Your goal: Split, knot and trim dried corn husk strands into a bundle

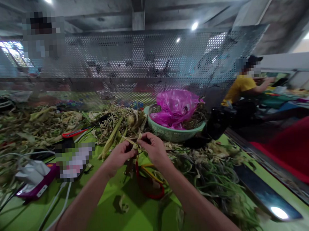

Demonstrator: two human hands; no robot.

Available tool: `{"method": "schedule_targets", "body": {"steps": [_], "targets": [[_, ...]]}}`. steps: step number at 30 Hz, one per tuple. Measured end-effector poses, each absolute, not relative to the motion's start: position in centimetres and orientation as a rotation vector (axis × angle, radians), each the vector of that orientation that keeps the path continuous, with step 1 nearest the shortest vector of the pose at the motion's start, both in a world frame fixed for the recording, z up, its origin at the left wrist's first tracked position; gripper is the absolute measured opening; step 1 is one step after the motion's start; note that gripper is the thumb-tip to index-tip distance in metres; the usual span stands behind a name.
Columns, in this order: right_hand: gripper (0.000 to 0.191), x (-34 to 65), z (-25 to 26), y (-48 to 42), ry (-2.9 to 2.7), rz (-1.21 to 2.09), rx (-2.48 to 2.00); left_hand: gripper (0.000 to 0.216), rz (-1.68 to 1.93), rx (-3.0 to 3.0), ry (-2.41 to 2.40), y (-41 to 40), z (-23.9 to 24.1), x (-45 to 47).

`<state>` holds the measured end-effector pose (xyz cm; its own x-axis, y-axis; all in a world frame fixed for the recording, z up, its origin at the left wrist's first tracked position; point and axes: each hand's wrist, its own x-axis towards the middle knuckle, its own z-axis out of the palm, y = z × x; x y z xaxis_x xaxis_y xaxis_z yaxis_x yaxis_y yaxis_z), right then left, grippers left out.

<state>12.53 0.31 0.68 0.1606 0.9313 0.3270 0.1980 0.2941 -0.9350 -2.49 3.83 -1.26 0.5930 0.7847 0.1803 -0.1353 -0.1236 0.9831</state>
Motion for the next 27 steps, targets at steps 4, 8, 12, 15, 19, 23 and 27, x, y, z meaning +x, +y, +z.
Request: {"method": "schedule_targets", "body": {"steps": [4, 8, 12, 15, 19, 23, 27], "targets": [[0.015, 12.6, 0.5, 0.4, -1.283, 0.706, -1.185, 0.032, 0.889, 1.509, 0.504, 3.4, -0.8, -2.3], [0.017, 12.9, 0.2, 0.6, -1.289, 0.706, -1.176, 0.030, 0.885, 1.531, 0.493, 2.8, -0.3, -2.3], [0.018, 13.2, 0.5, 0.8, -1.327, 0.680, -1.223, 0.032, 0.881, 1.481, 0.555, 2.9, -0.5, -2.2], [0.022, 13.3, 0.9, 0.7, -1.297, 0.757, -1.203, 0.035, 0.939, 1.401, 0.592, 3.5, -1.1, -2.2], [0.026, 13.3, 1.0, 0.6, -1.379, 0.825, -1.232, 0.032, 1.053, 1.369, 0.681, 4.1, -1.5, -2.4], [0.021, 13.3, 0.4, 0.7, -1.514, 0.796, -1.262, 0.034, 1.034, 1.308, 0.639, 3.9, -1.0, -2.6], [0.019, 13.2, 0.4, 0.6, -1.505, 0.818, -1.239, 0.030, 0.979, 1.185, 0.597, 3.4, -0.5, -2.7]]}}
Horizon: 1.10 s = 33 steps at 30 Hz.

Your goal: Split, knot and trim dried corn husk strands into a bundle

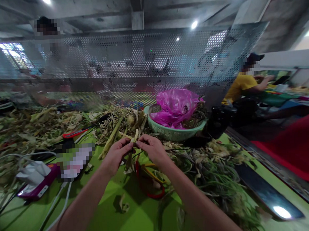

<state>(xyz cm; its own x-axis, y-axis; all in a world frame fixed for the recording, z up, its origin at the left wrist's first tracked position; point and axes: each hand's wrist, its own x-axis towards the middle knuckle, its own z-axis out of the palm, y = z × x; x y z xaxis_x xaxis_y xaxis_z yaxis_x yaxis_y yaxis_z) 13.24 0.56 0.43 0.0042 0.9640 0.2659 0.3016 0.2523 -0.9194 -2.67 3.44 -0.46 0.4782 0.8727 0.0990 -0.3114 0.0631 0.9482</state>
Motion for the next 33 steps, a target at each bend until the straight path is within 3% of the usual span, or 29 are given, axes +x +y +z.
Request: {"method": "schedule_targets", "body": {"steps": [9, 15, 19, 33], "targets": [[0.017, 12.9, 0.4, 0.6, -1.384, 1.045, -1.074, 0.028, 1.005, 1.039, 0.549, 3.2, 0.1, -2.7], [0.019, 12.9, 0.1, 0.8, -1.440, 0.898, -1.125, 0.031, 0.970, 1.093, 0.529, 3.5, -0.2, -2.9], [0.025, 12.9, -0.2, 0.9, -1.427, 0.974, -1.123, 0.033, 1.036, 1.298, 0.594, 4.0, -0.7, -2.8], [0.028, 12.4, -0.8, 0.8, -1.045, 1.172, -1.103, 0.013, 1.071, 1.600, 0.733, 4.4, -2.0, -2.5]]}}
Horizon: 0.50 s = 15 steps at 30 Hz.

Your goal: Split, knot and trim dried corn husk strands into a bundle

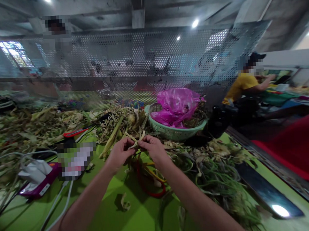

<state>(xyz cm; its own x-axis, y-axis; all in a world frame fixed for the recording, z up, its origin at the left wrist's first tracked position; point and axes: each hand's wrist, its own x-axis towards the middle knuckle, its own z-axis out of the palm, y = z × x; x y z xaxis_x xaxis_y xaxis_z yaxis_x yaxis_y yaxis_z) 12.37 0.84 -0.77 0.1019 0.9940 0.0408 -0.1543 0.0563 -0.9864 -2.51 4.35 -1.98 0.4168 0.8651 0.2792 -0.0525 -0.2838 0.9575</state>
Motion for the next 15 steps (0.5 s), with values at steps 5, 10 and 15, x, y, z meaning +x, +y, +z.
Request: {"method": "schedule_targets", "body": {"steps": [5, 10, 15], "targets": [[0.031, 12.6, -0.6, 0.9, -1.035, 1.147, -1.106, 0.010, 1.100, 1.636, 0.682, 4.3, -1.8, -2.4], [0.028, 13.2, 0.5, 0.7, -1.110, 1.002, -1.104, 0.029, 0.944, 1.414, 0.550, 4.1, -1.2, -2.5], [0.026, 13.5, 1.5, 0.3, -1.206, 0.888, -1.139, 0.036, 0.824, 1.211, 0.448, 3.9, -0.6, -3.4]]}}
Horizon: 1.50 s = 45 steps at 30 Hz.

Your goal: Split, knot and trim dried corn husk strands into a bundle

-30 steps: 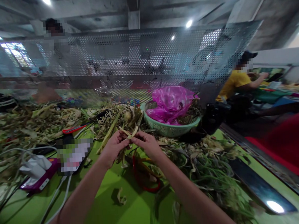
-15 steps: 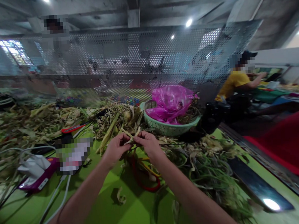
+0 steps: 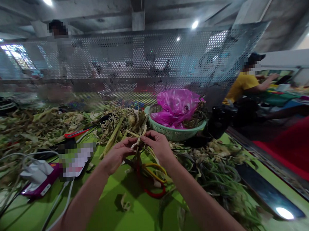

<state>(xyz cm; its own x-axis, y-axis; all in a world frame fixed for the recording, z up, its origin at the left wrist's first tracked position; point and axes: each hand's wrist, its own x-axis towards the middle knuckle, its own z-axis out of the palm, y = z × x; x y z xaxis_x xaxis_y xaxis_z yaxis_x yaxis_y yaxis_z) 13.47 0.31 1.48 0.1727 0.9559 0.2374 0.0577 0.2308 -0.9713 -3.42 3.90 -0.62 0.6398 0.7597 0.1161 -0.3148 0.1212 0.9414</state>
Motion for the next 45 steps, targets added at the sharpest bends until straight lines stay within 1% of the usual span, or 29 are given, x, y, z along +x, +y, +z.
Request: {"method": "schedule_targets", "body": {"steps": [4, 9, 13, 17, 20, 23, 25, 29, 33, 37, 41, 45], "targets": [[0.022, 13.3, 1.6, 0.3, -1.297, 0.786, -1.203, 0.030, 0.823, 1.097, 0.468, 3.8, -0.7, -3.6], [0.017, 13.1, 1.1, 0.5, -1.479, 0.697, -1.233, 0.039, 0.844, 1.128, 0.571, 3.8, -0.8, -2.9], [0.017, 13.2, 1.1, 0.2, -1.533, 0.337, -1.226, 0.036, 0.868, 1.015, 0.623, 4.0, -1.0, -2.9], [0.011, 12.7, 1.8, -0.6, -1.717, -0.051, -1.240, 0.034, 0.939, 0.889, 0.611, 4.2, -1.5, -2.8], [0.019, 12.1, 2.0, -1.2, -1.898, -0.239, -1.292, 0.035, 0.958, 0.841, 0.614, 4.2, -1.5, -2.8], [0.030, 11.6, 1.7, -1.3, -2.016, -0.323, -1.318, 0.035, 0.965, 0.831, 0.607, 4.0, -1.3, -2.8], [0.031, 11.5, 1.4, -1.2, -2.042, -0.350, -1.322, 0.035, 0.965, 0.827, 0.593, 3.8, -1.2, -2.8], [0.021, 11.6, 0.8, -1.0, -2.035, -0.390, -1.273, 0.033, 0.961, 0.805, 0.554, 3.8, -1.2, -2.7], [0.016, 11.7, 0.6, -1.1, -1.996, -0.354, -1.236, 0.033, 0.920, 0.816, 0.538, 4.0, -1.5, -2.7], [0.011, 11.8, 0.7, -1.0, -1.827, -0.147, -1.271, 0.034, 0.874, 0.871, 0.533, 4.0, -1.5, -2.6], [0.013, 12.1, 0.9, -0.7, -1.628, 0.095, -1.315, 0.036, 0.868, 0.898, 0.522, 3.6, -1.3, -2.4], [0.015, 12.4, 1.2, -0.5, -1.535, 0.196, -1.327, 0.035, 0.911, 0.983, 0.498, 3.3, -1.0, -2.2]]}}
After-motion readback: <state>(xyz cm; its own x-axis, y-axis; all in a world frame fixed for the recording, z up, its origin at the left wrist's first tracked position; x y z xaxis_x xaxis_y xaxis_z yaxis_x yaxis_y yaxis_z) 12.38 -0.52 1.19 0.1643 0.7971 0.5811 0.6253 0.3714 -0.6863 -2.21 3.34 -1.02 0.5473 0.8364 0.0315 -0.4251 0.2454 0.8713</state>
